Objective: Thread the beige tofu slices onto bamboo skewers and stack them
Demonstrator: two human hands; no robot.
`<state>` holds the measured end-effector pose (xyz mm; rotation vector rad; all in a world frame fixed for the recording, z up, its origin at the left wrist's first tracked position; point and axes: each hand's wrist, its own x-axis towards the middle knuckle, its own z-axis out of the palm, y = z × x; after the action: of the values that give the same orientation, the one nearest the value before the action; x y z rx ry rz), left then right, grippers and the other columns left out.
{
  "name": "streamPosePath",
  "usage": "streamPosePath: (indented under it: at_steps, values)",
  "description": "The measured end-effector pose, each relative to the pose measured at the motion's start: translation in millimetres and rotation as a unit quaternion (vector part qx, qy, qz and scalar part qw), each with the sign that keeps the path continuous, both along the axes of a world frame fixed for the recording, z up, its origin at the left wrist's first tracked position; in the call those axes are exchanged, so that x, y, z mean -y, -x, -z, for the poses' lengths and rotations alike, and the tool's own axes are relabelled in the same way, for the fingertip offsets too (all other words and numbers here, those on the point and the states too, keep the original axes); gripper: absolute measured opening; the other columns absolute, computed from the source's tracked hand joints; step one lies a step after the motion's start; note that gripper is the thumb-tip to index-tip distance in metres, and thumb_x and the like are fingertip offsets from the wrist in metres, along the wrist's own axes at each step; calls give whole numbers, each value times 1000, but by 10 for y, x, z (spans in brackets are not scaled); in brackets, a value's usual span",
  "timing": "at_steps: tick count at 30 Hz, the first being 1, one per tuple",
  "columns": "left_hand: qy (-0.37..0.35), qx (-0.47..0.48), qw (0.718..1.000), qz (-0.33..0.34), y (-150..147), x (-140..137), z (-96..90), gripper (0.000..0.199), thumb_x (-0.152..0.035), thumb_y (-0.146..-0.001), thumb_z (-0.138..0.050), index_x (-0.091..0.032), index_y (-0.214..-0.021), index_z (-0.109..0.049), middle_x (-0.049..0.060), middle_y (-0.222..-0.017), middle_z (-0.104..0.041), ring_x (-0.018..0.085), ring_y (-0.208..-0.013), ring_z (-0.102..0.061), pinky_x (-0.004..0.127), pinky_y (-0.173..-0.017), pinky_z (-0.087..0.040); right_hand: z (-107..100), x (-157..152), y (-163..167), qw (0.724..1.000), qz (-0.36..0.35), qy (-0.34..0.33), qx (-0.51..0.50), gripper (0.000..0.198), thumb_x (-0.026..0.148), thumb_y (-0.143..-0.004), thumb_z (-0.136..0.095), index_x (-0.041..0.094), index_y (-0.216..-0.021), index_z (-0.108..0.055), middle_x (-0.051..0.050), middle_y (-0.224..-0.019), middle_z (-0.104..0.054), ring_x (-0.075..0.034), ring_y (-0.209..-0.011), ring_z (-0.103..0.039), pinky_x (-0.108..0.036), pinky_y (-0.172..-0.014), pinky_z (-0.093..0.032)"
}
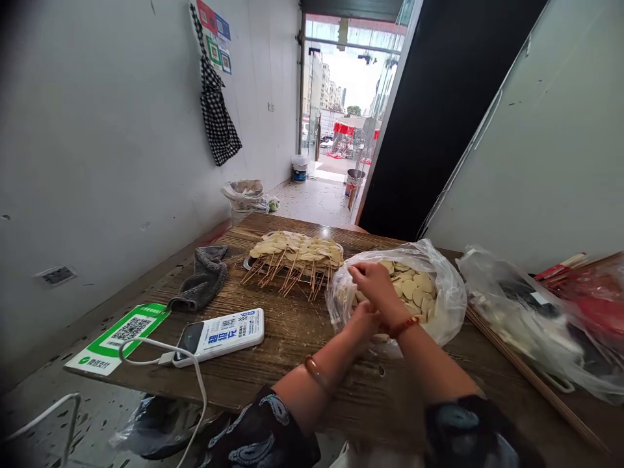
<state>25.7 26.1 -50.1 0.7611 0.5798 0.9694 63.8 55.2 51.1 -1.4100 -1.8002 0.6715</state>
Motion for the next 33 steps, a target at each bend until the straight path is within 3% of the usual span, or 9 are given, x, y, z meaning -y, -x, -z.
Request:
streamPosePath:
  at_steps: [3,8,13,17,20,25,29,33]
  values:
    - [-8,-7,1000,-11,25,72,-117,37,-38,-64,-74,-13,-85,-57,4,-67,-65,14,-53,-62,25,-55,-47,20,279,-500,997,42,-44,51,32,45,-78,-59,17,-76,-75,-3,-60,-67,-15,-53,-59,-24,-50,-39]
    - [-19,-32,999,-15,83,159,-356,31,-31,-71,-72,-13,-91,-55,6,-73,-68,14,-57,-65,24,-55,-50,225,708,-1493,984,168,-18,55,46,55,-80,-54,14,-85,-75,-3,-61,-66,-14,-45,-55,-24,-45,-39]
    - [-41,-44,998,-11,120,82,-451,36,-31,-70,-75,-13,-95,-57,7,-78,-70,14,-63,-67,26,-64,-54,296,1108,-2471,946,304,-26,111,48,52,-83,-48,12,-88,-74,-5,-62,-68,-16,-50,-59,-25,-50,-43]
    - [-61,-65,996,-15,143,66,-458,37,-34,-70,-75,-13,-95,-58,6,-80,-70,14,-65,-67,27,-66,-54,409,1352,-3000,914,370,-12,164,44,45,-85,-46,11,-87,-73,-6,-63,-69,-18,-55,-62,-26,-54,-44]
    - [-69,-82,994,-15,156,80,-466,38,-35,-69,-76,-13,-95,-59,5,-80,-70,15,-66,-67,26,-64,-54,583,1399,-3144,906,366,5,211,35,39,-85,-49,15,-88,-74,-7,-76,-73,-21,-70,-66,-27,-63,-45]
    - [-81,-117,990,-17,161,89,-479,41,-39,-68,-76,-13,-95,-60,5,-78,-70,14,-63,-66,25,-62,-54,815,1267,-3099,893,347,14,288,28,27,-85,-54,18,-105,-72,-11,-106,-70,-24,-96,-62,-30,-82,-43]
    - [-88,-138,986,-22,173,92,-483,39,-40,-70,-74,-13,-95,-60,6,-80,-70,13,-63,-66,24,-62,-53,912,1166,-3043,878,345,21,331,31,25,-85,-56,14,-112,-67,-15,-103,-67,-26,-96,-61,-33,-83,-42]
    - [-85,-142,986,-32,180,82,-486,40,-40,-70,-74,-13,-95,-60,6,-81,-70,12,-63,-66,23,-61,-53,991,1213,-3002,868,337,31,363,23,26,-89,-52,14,-96,-70,-14,-92,-66,-25,-89,-61,-32,-80,-42]
